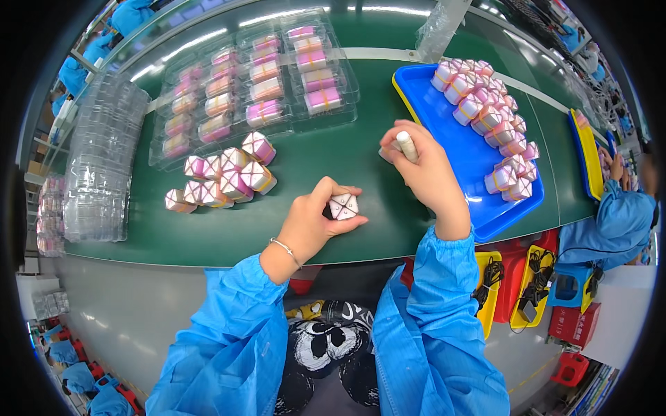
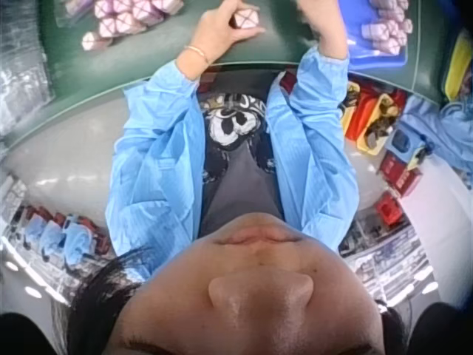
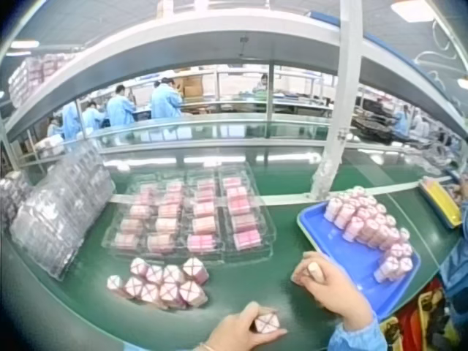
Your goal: Assemble small plastic components on a production line using an adhesive or sealant tool.
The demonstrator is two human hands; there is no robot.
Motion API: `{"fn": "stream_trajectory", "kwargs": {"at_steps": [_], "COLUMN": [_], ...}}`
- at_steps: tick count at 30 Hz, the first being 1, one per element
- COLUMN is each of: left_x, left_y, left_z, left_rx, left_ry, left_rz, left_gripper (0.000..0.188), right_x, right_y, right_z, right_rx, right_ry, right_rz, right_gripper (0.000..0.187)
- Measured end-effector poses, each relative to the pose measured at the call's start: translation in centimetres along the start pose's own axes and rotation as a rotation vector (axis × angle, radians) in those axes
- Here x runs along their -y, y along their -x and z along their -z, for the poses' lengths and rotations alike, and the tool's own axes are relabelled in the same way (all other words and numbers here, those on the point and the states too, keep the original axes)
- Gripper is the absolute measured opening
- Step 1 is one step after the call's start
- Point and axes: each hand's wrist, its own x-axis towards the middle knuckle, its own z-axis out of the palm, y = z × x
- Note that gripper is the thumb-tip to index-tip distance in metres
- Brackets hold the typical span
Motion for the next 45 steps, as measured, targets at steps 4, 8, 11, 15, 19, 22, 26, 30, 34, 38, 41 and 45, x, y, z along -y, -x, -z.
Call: {"fn": "stream_trajectory", "kwargs": {"at_steps": [4,8,11,15,19,22,26,30,34,38,41,45], "left_x": [-0.6,-0.2,-0.7,-0.9,-0.3,-0.3,-0.3,-0.6,-0.9,-0.7,-0.6,-0.8], "left_y": [0.0,-0.2,-0.2,-0.2,-0.1,-0.1,-0.1,-0.1,0.1,0.3,0.5,0.5], "left_z": [0.2,0.3,0.5,0.6,0.5,0.8,0.9,0.9,1.2,1.0,1.0,1.3], "left_rx": [0.006,0.018,0.051,0.041,0.022,0.041,0.064,0.076,0.049,-0.008,0.003,0.036], "left_ry": [-0.03,-0.016,-0.012,0.005,-0.043,-0.04,-0.081,-0.054,-0.015,0.072,0.088,0.074], "left_rz": [-0.035,-0.048,0.017,-0.001,-0.064,-0.056,-0.047,-0.046,-0.074,-0.127,-0.111,-0.085], "left_gripper": [0.048,0.043,0.037,0.035,0.035,0.033,0.034,0.035,0.035,0.031,0.029,0.03], "right_x": [1.6,5.0,5.7,5.8,6.4,7.1,6.7,6.3,6.2,5.9,5.7,5.6], "right_y": [0.7,1.9,2.2,2.0,2.1,2.1,1.9,2.0,2.0,2.2,2.2,2.2], "right_z": [0.6,-1.7,-4.0,-4.8,-5.1,-4.9,-4.9,-5.3,-5.5,-5.7,-5.9,-6.0], "right_rx": [-0.182,-0.145,-0.017,0.068,0.152,0.238,0.294,0.276,0.24,0.182,0.171,0.169], "right_ry": [-0.193,-0.913,-0.976,-0.884,-0.779,-0.71,-0.755,-0.784,-0.787,-0.796,-0.789,-0.788], "right_rz": [0.215,0.317,0.393,0.404,0.418,0.372,0.366,0.406,0.348,0.347,0.357,0.349], "right_gripper": [0.01,0.022,0.022,0.02,0.019,0.018,0.017,0.02,0.024,0.026,0.026,0.026]}}
